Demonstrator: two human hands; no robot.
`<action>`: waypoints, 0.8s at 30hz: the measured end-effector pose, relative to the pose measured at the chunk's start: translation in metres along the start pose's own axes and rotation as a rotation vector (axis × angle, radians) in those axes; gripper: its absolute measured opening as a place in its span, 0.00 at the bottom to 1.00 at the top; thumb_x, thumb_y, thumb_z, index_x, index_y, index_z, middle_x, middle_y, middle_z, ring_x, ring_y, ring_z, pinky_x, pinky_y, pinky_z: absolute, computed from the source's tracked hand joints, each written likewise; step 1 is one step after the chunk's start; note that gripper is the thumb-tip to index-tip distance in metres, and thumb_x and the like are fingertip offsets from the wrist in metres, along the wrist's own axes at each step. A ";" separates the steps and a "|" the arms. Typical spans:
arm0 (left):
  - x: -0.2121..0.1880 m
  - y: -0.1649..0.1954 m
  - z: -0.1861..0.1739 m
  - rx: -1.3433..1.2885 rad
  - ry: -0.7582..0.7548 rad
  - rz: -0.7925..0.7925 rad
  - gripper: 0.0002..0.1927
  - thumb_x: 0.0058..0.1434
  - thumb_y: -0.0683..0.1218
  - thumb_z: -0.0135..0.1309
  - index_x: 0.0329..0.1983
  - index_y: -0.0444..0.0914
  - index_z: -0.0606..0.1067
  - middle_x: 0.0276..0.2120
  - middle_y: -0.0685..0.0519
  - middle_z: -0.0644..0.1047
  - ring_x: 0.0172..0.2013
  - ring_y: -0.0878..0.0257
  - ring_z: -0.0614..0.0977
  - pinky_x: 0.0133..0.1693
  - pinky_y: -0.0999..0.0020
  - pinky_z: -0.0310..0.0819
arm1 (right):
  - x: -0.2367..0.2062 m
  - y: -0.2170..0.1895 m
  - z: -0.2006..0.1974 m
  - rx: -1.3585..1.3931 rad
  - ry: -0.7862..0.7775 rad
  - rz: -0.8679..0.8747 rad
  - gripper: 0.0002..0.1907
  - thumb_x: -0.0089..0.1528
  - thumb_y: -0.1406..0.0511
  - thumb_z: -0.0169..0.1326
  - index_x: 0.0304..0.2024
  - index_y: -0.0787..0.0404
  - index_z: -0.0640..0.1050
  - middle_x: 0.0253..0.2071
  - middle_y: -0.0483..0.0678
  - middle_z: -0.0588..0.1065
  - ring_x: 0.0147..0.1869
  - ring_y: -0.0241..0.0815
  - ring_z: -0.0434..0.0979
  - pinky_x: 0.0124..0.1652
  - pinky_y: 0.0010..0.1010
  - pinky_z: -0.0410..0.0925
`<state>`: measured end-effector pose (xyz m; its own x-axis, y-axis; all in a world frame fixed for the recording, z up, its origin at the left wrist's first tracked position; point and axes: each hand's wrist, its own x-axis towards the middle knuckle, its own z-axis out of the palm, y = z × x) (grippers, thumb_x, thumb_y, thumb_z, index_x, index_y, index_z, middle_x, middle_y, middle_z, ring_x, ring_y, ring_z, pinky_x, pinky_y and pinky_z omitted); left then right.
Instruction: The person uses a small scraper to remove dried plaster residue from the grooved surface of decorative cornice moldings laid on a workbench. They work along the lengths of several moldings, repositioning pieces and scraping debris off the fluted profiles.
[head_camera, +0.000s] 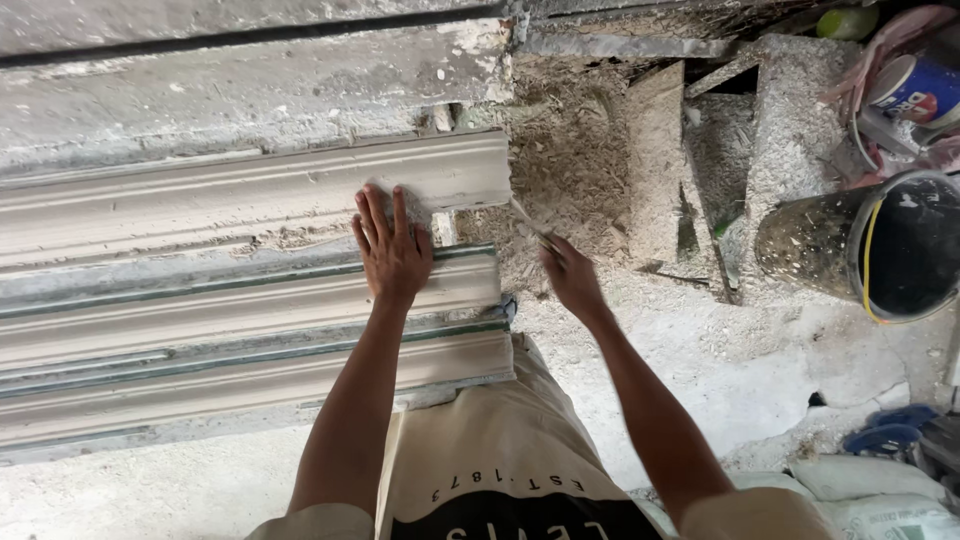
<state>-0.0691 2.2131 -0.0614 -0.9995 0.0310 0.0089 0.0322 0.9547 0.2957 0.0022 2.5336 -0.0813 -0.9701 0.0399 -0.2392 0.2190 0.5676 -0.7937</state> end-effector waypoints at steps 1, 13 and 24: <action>0.000 0.001 0.000 -0.003 0.008 -0.001 0.35 0.72 0.54 0.40 0.81 0.43 0.50 0.77 0.33 0.45 0.77 0.39 0.44 0.73 0.38 0.38 | 0.001 -0.002 0.003 -0.002 -0.018 0.037 0.21 0.72 0.56 0.52 0.63 0.59 0.75 0.23 0.51 0.73 0.23 0.37 0.67 0.25 0.32 0.62; -0.003 -0.001 -0.007 -0.022 0.019 -0.011 0.35 0.71 0.53 0.42 0.80 0.42 0.52 0.77 0.33 0.46 0.77 0.38 0.45 0.73 0.38 0.40 | -0.010 0.017 0.020 0.057 0.032 0.044 0.22 0.71 0.55 0.52 0.62 0.62 0.74 0.27 0.49 0.76 0.26 0.37 0.73 0.28 0.33 0.68; -0.002 -0.002 -0.006 -0.027 0.013 -0.029 0.35 0.71 0.53 0.41 0.80 0.42 0.53 0.77 0.33 0.46 0.77 0.39 0.44 0.73 0.37 0.39 | -0.002 -0.005 0.021 0.088 0.040 -0.059 0.20 0.73 0.57 0.50 0.62 0.62 0.73 0.32 0.50 0.79 0.31 0.36 0.79 0.29 0.32 0.71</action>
<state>-0.0668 2.2094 -0.0561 -0.9999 -0.0006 0.0121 0.0033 0.9469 0.3216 0.0054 2.5138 -0.0886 -0.9846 0.0422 -0.1695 0.1680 0.4952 -0.8524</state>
